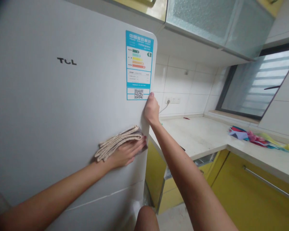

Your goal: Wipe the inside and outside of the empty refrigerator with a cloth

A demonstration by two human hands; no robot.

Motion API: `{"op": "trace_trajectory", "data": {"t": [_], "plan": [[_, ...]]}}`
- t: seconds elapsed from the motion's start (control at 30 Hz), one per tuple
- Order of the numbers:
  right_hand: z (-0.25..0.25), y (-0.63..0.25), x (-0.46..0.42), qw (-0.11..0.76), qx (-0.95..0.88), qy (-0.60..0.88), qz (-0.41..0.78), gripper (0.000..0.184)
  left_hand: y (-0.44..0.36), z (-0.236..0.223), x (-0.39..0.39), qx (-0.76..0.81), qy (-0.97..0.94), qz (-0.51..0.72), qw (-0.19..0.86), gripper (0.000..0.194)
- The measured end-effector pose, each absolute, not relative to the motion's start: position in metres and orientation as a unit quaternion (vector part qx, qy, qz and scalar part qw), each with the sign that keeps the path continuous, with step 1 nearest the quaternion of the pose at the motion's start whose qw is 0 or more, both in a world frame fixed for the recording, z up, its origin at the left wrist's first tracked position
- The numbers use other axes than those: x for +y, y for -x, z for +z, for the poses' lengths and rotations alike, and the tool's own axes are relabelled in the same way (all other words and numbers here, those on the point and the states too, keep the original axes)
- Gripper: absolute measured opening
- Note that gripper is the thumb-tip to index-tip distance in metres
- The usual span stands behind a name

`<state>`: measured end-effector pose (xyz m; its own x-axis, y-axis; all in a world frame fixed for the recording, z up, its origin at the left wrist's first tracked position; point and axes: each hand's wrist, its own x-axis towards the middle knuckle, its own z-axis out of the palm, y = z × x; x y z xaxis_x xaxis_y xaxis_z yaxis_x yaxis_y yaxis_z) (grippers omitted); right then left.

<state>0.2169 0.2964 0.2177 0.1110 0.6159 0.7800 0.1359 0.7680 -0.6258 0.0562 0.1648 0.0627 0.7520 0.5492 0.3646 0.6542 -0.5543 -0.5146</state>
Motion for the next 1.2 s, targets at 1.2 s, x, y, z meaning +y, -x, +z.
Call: {"op": "trace_trajectory", "data": {"t": [1.2], "plan": [[0.221, -0.218, 0.284, 0.669, -0.646, 0.325, 0.175, 0.101, 0.144, -0.047, 0.038, -0.547, 0.483, -0.449, 0.515, 0.077]]}}
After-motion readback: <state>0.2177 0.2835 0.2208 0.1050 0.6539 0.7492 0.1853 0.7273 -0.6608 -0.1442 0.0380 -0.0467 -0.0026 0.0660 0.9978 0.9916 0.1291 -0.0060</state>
